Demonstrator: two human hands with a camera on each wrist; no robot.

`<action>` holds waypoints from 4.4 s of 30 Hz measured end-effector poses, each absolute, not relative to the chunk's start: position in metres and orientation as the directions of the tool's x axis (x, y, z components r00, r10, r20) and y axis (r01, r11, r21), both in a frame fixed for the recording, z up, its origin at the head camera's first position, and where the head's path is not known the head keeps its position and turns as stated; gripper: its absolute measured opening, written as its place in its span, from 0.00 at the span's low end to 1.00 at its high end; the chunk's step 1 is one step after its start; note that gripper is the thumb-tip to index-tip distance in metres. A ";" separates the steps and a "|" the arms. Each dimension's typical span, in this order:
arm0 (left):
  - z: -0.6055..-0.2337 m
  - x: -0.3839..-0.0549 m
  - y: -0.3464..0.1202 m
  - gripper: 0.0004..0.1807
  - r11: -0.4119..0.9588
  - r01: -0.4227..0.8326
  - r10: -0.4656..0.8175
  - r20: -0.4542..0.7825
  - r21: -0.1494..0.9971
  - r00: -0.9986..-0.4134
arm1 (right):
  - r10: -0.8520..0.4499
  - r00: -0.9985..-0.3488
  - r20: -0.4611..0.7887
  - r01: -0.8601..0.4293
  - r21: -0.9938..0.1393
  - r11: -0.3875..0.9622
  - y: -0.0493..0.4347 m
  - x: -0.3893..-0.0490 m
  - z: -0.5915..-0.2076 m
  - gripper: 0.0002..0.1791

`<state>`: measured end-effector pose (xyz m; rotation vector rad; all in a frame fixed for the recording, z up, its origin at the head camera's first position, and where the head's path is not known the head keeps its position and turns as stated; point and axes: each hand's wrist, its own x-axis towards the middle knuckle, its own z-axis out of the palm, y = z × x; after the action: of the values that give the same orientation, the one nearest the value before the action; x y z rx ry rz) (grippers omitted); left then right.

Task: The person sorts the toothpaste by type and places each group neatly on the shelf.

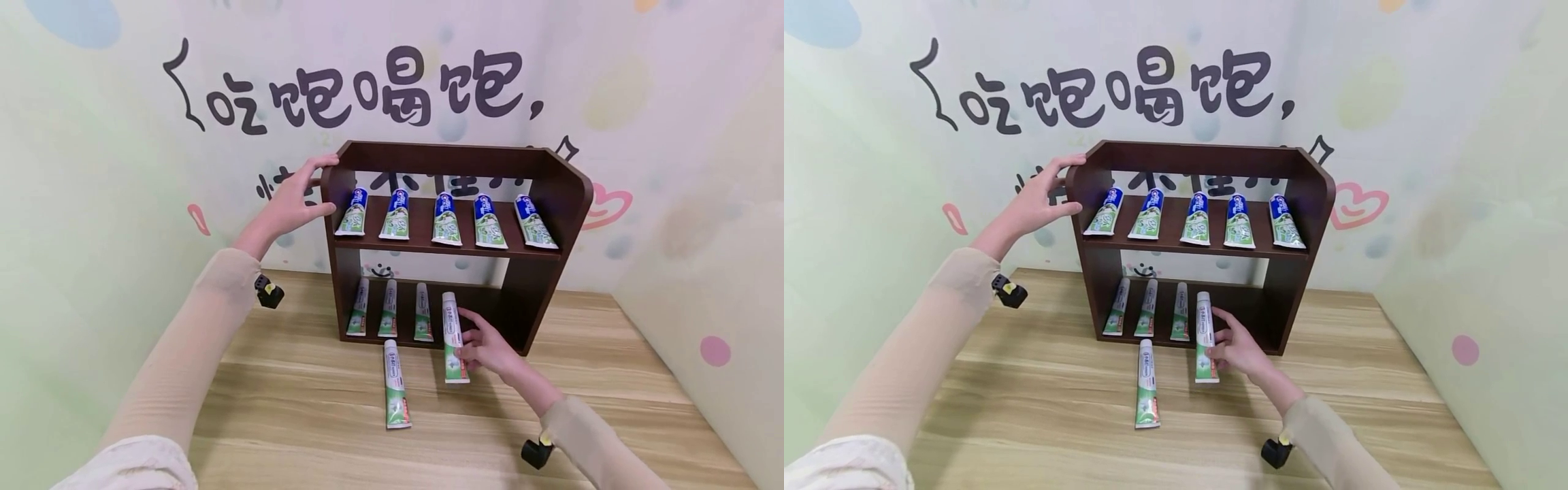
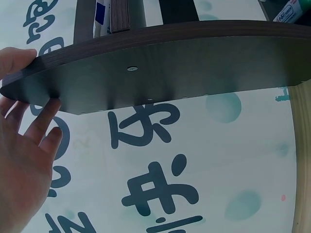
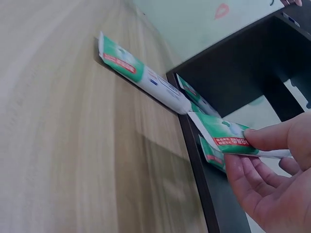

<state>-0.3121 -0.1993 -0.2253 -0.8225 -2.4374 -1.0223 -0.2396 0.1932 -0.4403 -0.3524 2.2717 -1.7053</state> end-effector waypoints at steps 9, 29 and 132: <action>-0.227 -0.313 -0.201 0.40 0.553 0.642 0.375 0.530 0.531 -0.761 | -0.338 -0.941 -0.032 -0.057 -0.967 0.249 0.202 -0.258 -0.439 0.50; -0.226 -0.315 -0.199 0.40 0.546 0.642 0.373 0.530 0.538 -0.761 | -0.269 -0.963 0.001 -0.082 -0.953 0.292 0.214 -0.314 -0.456 0.47; -0.226 -0.313 -0.197 0.40 0.569 0.626 0.352 0.530 0.534 -0.772 | -0.299 -0.953 0.043 -0.221 -0.772 0.595 0.208 -0.329 -0.502 0.36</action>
<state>-0.3125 -0.1967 -0.2259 -0.7952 -2.4396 -1.0389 -0.3288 0.2080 -0.5019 -0.4453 2.7238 -1.2994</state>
